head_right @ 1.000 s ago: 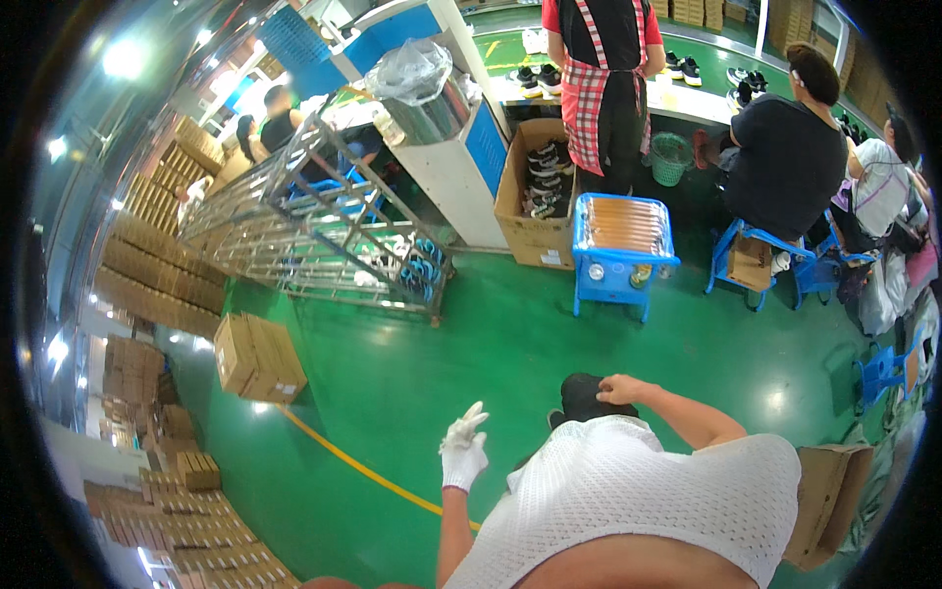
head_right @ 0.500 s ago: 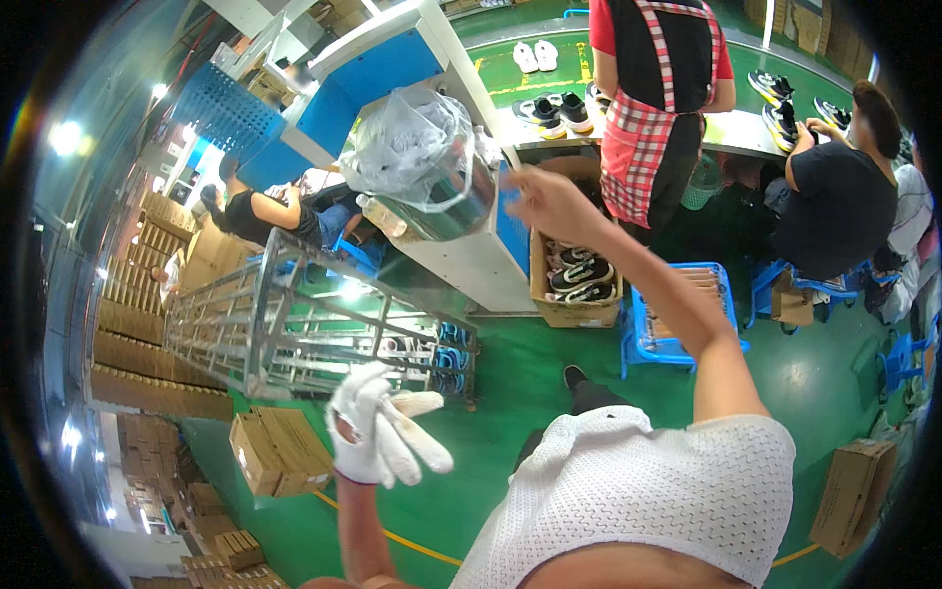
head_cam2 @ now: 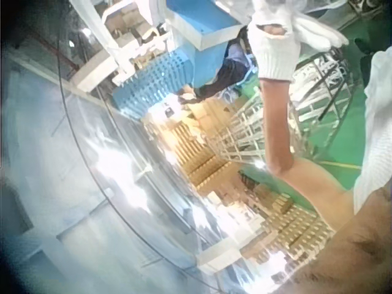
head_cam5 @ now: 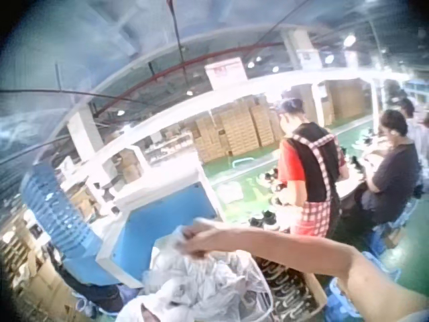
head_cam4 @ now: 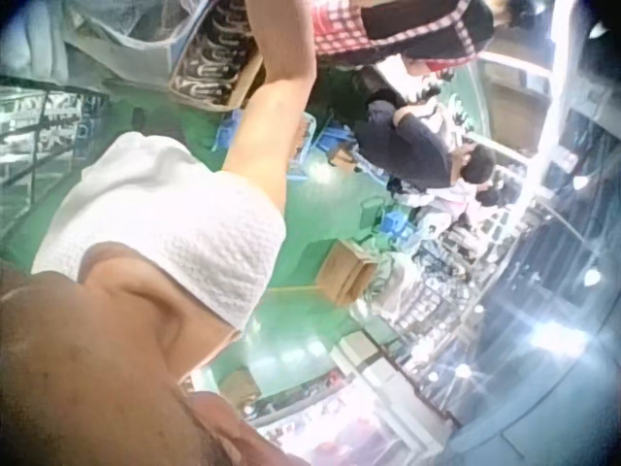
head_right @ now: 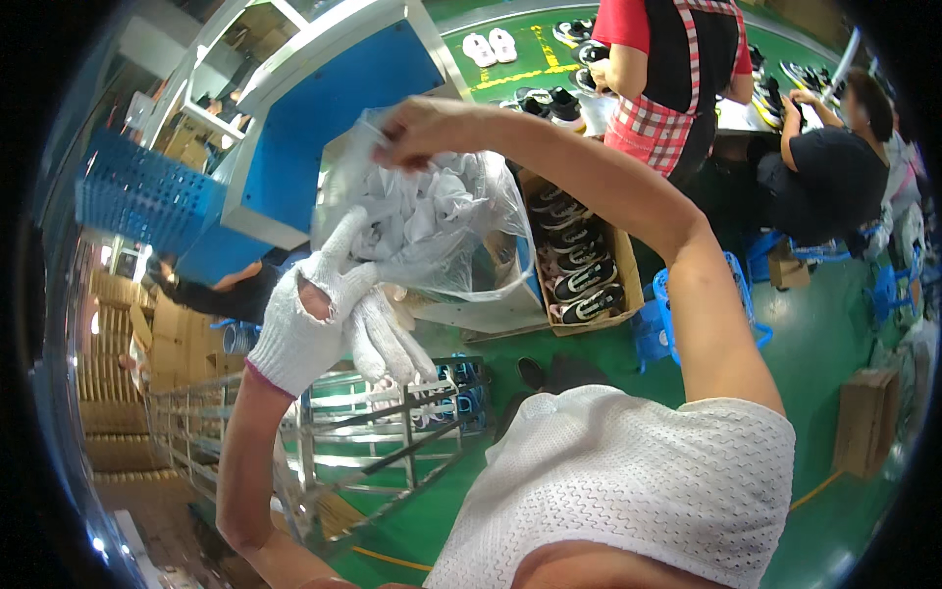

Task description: The person retrieves a white cloth from a plastic bag and walks to a machine. They wipe the machine's metal surfaces and internal components with the cloth, focusing on different sections of the equipment.

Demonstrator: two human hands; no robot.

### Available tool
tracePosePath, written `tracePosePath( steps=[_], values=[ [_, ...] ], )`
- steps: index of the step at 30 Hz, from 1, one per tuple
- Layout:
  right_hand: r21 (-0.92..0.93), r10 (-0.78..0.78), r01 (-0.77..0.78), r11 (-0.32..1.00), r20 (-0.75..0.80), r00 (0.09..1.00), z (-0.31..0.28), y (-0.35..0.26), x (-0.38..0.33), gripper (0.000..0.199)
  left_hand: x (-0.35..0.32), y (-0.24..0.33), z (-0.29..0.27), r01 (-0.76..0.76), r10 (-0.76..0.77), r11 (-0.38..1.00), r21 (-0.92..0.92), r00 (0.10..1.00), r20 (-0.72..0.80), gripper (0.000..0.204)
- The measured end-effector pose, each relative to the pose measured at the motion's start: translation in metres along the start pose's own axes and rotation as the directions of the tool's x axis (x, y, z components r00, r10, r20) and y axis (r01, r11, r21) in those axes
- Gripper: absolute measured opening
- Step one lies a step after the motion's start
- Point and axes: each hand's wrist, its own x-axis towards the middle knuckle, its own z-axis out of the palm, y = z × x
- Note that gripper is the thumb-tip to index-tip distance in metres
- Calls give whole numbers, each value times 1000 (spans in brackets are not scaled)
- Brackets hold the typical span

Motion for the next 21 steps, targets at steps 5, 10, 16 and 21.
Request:
tracePosePath(
  steps=[5, 10, 16, 21],
  values=[
    [442, -60, 73, 894, -43, 997, 18, -48, 72, 20, 13, -69, 28, 37, -37, 999, -10, 998, -57, 50],
    [391, -18, -22, 920, 97, 995, 12, -58, 102, 21, 32, -96, 24, 211, -234, 965, -155, 960, -152, 51],
    [-237, -229, 226, 945, 12, 973, 4, -45, 63, 23, 31, -96, 11, 307, -485, 803, -510, 834, -262, 42],
    [-229, -164, 142, 963, -80, 983, 0, -13, 9, 31, 46, -93, -22, 348, -665, 644, -682, 694, -274, 23]
  ],
)
